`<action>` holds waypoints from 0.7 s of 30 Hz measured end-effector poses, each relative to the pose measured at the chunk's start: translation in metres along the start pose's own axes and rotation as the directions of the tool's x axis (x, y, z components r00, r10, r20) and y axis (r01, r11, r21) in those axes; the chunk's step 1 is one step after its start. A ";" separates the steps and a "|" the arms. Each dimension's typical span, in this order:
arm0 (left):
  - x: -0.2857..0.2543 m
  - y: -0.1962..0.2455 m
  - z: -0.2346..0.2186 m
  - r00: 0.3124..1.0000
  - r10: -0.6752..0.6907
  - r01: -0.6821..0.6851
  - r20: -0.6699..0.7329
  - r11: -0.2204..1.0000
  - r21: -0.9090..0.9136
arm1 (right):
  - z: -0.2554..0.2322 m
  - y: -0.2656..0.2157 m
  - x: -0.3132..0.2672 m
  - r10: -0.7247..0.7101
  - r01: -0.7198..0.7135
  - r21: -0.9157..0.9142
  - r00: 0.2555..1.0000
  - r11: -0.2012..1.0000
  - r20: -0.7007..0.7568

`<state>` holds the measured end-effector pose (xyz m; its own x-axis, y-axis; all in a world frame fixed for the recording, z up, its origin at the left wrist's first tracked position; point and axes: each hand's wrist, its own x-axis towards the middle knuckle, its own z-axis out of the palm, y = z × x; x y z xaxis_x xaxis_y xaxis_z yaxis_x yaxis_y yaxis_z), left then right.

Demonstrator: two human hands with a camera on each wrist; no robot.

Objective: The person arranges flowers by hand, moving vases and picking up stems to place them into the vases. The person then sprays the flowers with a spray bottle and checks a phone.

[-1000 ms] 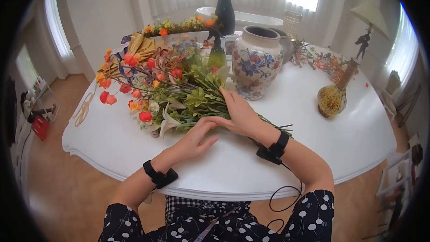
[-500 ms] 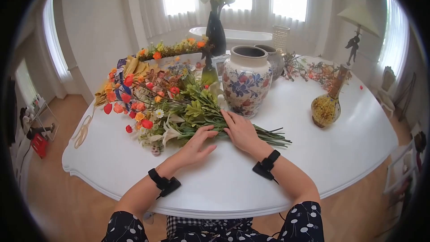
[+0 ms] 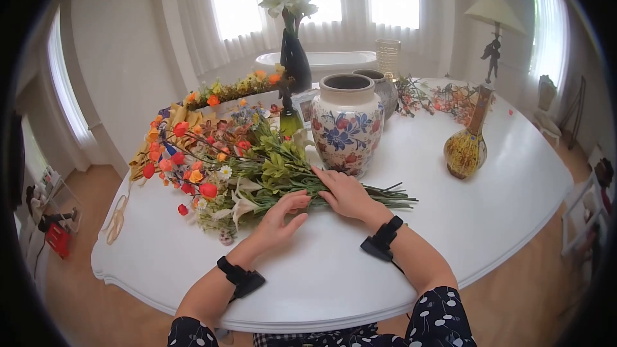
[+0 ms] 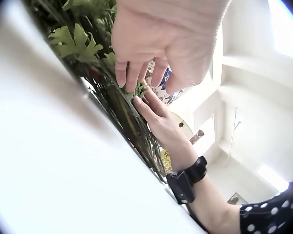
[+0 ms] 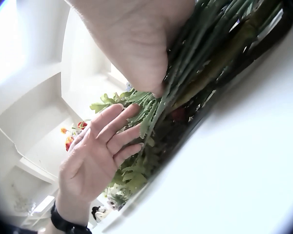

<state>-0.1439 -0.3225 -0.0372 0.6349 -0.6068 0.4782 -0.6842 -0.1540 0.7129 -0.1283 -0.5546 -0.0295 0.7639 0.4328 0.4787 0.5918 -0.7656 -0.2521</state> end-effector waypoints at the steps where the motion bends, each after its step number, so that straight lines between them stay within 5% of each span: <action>1: 0.000 0.002 0.001 1.000 -0.008 0.008 0.003 1.000 -0.009 | -0.001 -0.001 0.000 -0.002 0.002 0.021 1.000 1.000 -0.006; 7: -0.009 0.008 0.006 0.973 -0.197 0.231 0.123 0.873 -0.429 | 0.001 -0.005 0.001 -0.015 0.017 0.027 0.999 0.999 -0.050; 9: -0.010 0.007 0.010 0.900 -0.259 0.427 0.352 0.694 -0.580 | 0.003 -0.004 -0.001 -0.024 0.027 0.032 0.994 0.999 -0.103; 12: -0.013 0.008 0.023 0.837 -0.311 0.542 0.450 0.585 -0.604 | 0.003 -0.004 -0.005 0.019 -0.015 0.049 0.997 0.999 -0.072; 17: -0.013 -0.005 0.021 0.844 -0.381 0.505 0.377 0.329 -0.798 | 0.008 0.000 -0.007 0.019 -0.015 0.049 0.996 0.999 -0.092; 21: -0.012 -0.009 0.022 0.850 -0.421 0.452 0.315 0.278 -0.848 | 0.008 0.000 -0.006 0.025 -0.020 0.058 0.995 0.998 -0.092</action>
<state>-0.1532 -0.3307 -0.0611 0.7150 -0.6970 -0.0551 0.4009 0.3441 0.8491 -0.1314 -0.5536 -0.0389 0.7517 0.3677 0.5475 0.5902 -0.7455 -0.3097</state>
